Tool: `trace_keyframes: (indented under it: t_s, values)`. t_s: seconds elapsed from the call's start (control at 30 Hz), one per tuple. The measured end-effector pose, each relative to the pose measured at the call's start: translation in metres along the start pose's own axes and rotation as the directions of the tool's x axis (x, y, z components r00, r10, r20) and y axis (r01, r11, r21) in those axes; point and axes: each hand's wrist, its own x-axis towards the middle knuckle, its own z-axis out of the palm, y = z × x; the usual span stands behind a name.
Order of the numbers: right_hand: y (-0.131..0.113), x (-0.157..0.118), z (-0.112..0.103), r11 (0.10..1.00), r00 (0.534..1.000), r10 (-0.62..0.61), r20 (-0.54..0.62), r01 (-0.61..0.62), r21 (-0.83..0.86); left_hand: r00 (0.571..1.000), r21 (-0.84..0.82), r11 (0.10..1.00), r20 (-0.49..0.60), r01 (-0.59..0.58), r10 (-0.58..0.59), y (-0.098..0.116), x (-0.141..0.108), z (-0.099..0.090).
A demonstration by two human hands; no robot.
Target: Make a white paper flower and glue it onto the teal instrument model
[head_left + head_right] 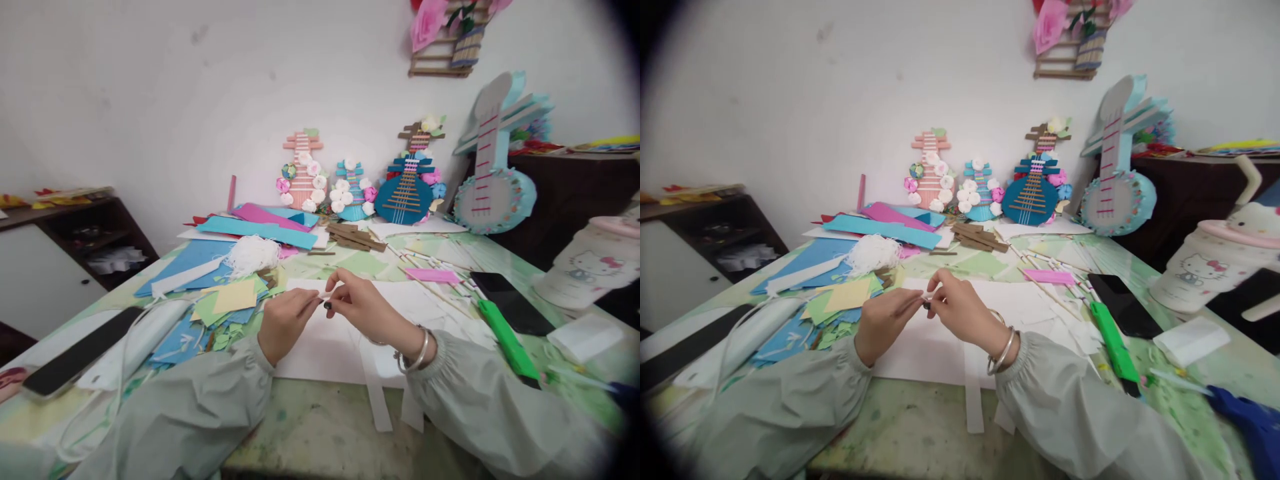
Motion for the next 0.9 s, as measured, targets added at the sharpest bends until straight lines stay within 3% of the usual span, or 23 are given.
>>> trace_keyframes:
  t_s: [0.07, 0.13, 0.2, 0.3, 0.43, 0.53, 0.63, 0.8, 0.9]
  values:
    - [0.003, -0.002, 0.001, 0.999, 1.0, 0.014, -0.028, -0.013, 0.045, 0.957, -0.149, 0.946, 0.043, 0.289, -0.286, -0.002, 0.004, -0.001]
    - [0.007, -0.004, 0.003, 0.994, 0.998, 0.051, -0.047, -0.047, 0.097, 0.819, -0.335, 0.752, 0.145, 0.568, -0.554, -0.004, 0.008, -0.003]
    - [0.013, -0.005, 0.005, 0.986, 0.993, 0.096, -0.066, -0.086, 0.145, 0.664, -0.485, 0.492, 0.292, 0.723, -0.688, -0.006, 0.011, -0.004]
    - [0.023, -0.004, 0.007, 0.975, 0.988, 0.133, -0.077, -0.116, 0.188, 0.51, -0.595, 0.186, 0.44, 0.782, -0.739, -0.009, 0.011, -0.004]
    - [0.032, -0.002, 0.008, 0.977, 0.987, 0.133, -0.086, -0.116, 0.18, 0.382, -0.622, -0.062, 0.553, 0.78, -0.74, -0.008, 0.01, -0.003]
    - [0.031, -0.001, 0.012, 0.985, 0.982, 0.121, -0.146, -0.101, 0.14, 0.328, -0.608, -0.172, 0.619, 0.775, -0.713, -0.003, 0.009, -0.002]
    - [0.03, -0.002, 0.019, 0.997, 0.982, 0.072, -0.175, -0.068, 0.03, 0.318, -0.598, -0.226, 0.665, 0.769, -0.676, 0.003, 0.007, -0.001]
    - [0.03, -0.003, 0.026, 0.99, 0.985, -0.015, -0.173, -0.009, -0.138, 0.345, -0.6, -0.221, 0.68, 0.769, -0.648, 0.005, 0.0, 0.002]
    - [0.031, -0.005, 0.025, 0.995, 0.988, 0.003, -0.156, -0.018, -0.099, 0.402, -0.622, -0.137, 0.642, 0.771, -0.653, 0.004, -0.001, 0.005]
